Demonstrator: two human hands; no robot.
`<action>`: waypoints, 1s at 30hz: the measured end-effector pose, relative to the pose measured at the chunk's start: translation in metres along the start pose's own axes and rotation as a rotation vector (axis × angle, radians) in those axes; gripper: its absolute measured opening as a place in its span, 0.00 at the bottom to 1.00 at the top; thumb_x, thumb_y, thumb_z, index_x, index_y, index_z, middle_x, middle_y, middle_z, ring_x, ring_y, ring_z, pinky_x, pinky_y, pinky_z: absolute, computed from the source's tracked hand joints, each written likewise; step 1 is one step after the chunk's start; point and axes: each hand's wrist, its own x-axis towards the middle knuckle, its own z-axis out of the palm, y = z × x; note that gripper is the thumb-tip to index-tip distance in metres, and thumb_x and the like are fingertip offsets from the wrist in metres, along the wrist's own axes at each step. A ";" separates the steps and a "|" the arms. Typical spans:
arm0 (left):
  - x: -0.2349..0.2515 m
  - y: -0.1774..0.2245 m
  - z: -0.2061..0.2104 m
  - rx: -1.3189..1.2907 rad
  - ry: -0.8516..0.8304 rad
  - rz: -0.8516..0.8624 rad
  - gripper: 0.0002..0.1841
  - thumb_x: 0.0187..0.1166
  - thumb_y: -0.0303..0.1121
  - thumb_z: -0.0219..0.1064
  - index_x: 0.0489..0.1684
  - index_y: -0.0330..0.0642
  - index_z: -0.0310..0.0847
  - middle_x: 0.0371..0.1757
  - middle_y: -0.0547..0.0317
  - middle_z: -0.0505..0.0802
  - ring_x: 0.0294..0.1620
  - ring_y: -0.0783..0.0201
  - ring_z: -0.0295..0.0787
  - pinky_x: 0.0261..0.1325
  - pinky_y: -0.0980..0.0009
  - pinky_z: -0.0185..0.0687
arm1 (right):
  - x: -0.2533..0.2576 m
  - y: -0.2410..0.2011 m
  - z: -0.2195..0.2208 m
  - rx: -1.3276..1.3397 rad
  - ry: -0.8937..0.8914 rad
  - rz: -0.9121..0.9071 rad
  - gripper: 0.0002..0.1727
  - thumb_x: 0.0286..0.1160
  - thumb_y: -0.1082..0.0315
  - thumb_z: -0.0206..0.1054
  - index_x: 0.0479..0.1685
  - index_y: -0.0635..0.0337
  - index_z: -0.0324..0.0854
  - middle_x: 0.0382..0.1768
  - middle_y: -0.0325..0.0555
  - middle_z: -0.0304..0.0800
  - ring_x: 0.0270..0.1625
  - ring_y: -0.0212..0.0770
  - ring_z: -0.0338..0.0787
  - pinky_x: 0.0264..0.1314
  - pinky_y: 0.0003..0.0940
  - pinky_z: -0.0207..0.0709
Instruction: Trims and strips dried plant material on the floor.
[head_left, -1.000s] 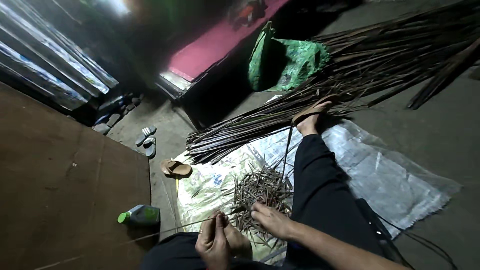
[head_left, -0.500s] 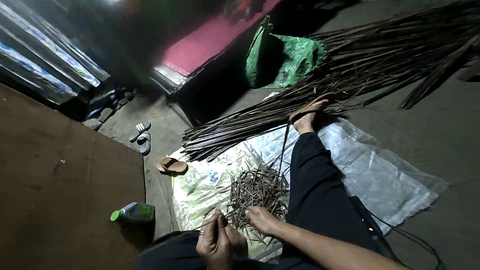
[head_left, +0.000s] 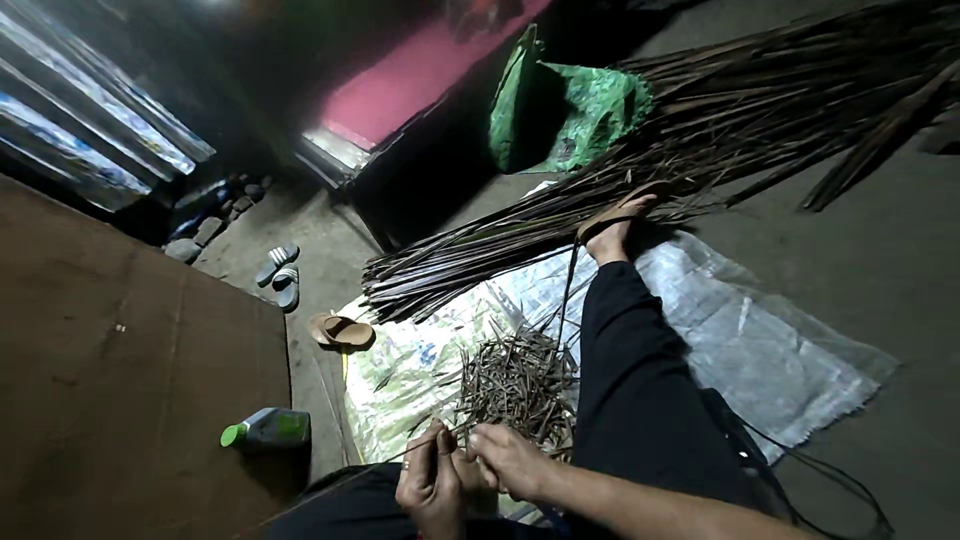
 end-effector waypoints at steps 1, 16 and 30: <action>0.000 0.000 0.001 0.002 0.002 0.006 0.07 0.74 0.20 0.66 0.40 0.24 0.89 0.38 0.60 0.96 0.38 0.78 0.94 0.49 0.78 0.92 | -0.003 -0.005 0.002 -0.005 -0.006 -0.021 0.22 0.95 0.58 0.41 0.51 0.62 0.78 0.21 0.34 0.72 0.19 0.29 0.70 0.24 0.27 0.66; -0.006 0.002 -0.001 0.020 -0.002 -0.005 0.07 0.74 0.20 0.65 0.38 0.24 0.89 0.33 0.61 0.94 0.34 0.79 0.93 0.45 0.80 0.92 | 0.040 0.052 -0.020 -0.327 0.100 0.293 0.25 0.97 0.59 0.42 0.81 0.67 0.65 0.61 0.70 0.84 0.61 0.62 0.87 0.67 0.59 0.77; 0.011 0.043 0.006 0.001 -0.138 0.213 0.06 0.85 0.35 0.66 0.44 0.48 0.90 0.41 0.75 0.94 0.42 0.81 0.91 0.51 0.79 0.90 | 0.062 0.086 -0.049 -0.223 0.080 0.624 0.22 0.95 0.61 0.48 0.76 0.66 0.71 0.49 0.52 0.83 0.45 0.41 0.83 0.51 0.40 0.77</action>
